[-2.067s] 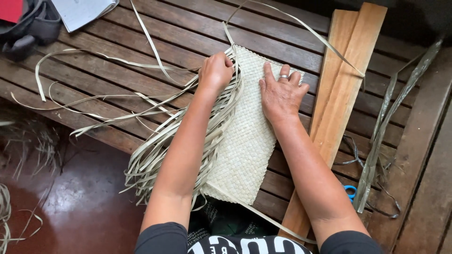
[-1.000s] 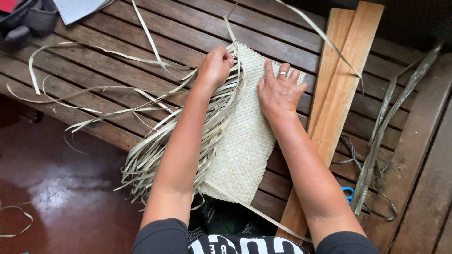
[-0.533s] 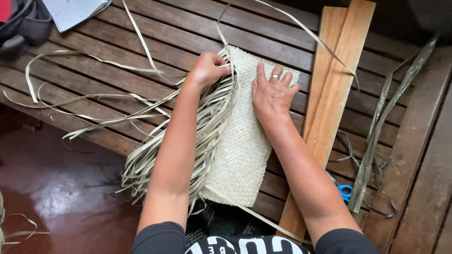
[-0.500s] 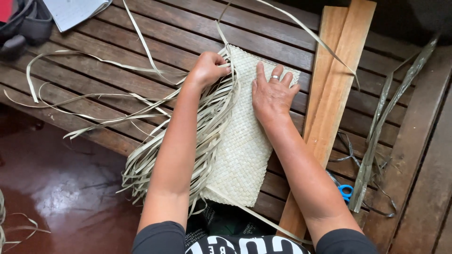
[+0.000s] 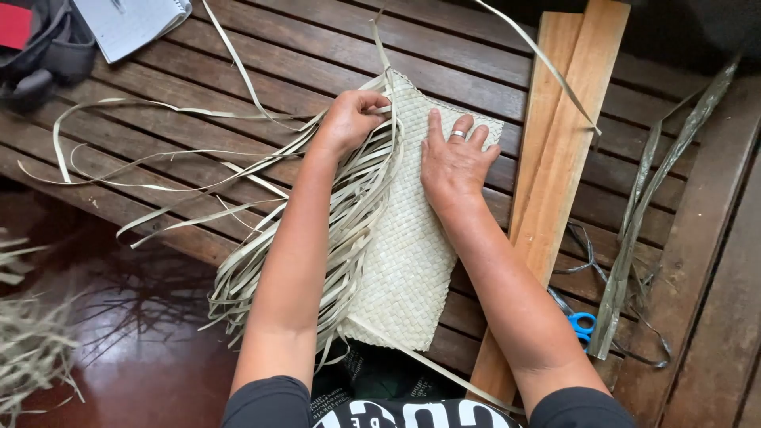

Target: Weaving and shaping a mat using natural fiber strips on a wooden table, using a wooden board as a guide.

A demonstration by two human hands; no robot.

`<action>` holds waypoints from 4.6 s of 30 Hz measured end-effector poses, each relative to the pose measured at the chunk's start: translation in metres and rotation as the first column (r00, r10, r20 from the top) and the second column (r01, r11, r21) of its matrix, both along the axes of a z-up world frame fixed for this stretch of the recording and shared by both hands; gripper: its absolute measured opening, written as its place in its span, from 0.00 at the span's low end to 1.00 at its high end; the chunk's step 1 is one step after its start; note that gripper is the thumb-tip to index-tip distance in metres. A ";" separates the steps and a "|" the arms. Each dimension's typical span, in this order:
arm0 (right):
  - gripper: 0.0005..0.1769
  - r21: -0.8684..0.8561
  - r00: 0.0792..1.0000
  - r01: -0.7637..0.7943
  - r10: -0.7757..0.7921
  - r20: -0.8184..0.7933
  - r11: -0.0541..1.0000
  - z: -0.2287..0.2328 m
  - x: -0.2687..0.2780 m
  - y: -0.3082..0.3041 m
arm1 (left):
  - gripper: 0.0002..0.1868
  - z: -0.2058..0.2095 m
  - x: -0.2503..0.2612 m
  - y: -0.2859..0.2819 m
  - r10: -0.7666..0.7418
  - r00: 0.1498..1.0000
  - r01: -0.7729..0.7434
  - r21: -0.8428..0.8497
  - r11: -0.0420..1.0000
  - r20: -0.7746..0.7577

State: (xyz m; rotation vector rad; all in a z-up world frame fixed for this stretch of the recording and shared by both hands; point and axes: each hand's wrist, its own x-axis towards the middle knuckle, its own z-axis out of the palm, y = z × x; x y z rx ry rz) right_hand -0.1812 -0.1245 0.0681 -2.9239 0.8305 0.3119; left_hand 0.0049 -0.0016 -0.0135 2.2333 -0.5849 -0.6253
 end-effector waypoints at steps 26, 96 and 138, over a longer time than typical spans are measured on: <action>0.34 -0.033 0.998 -0.026 0.024 -0.053 0.999 0.021 0.003 -0.007 | 0.10 0.063 -0.031 0.010 -0.070 0.976 0.011 0.277 0.961 0.206; 0.40 0.333 0.994 -0.100 0.112 -0.016 0.938 0.075 -0.040 -0.028 | 0.40 0.120 -0.275 0.084 -0.594 0.796 0.477 0.480 0.736 0.119; 0.08 0.408 0.848 -0.510 0.365 0.384 0.757 0.047 -0.268 0.072 | 0.14 0.078 -0.387 0.171 0.440 0.437 -0.899 -0.367 0.239 -0.784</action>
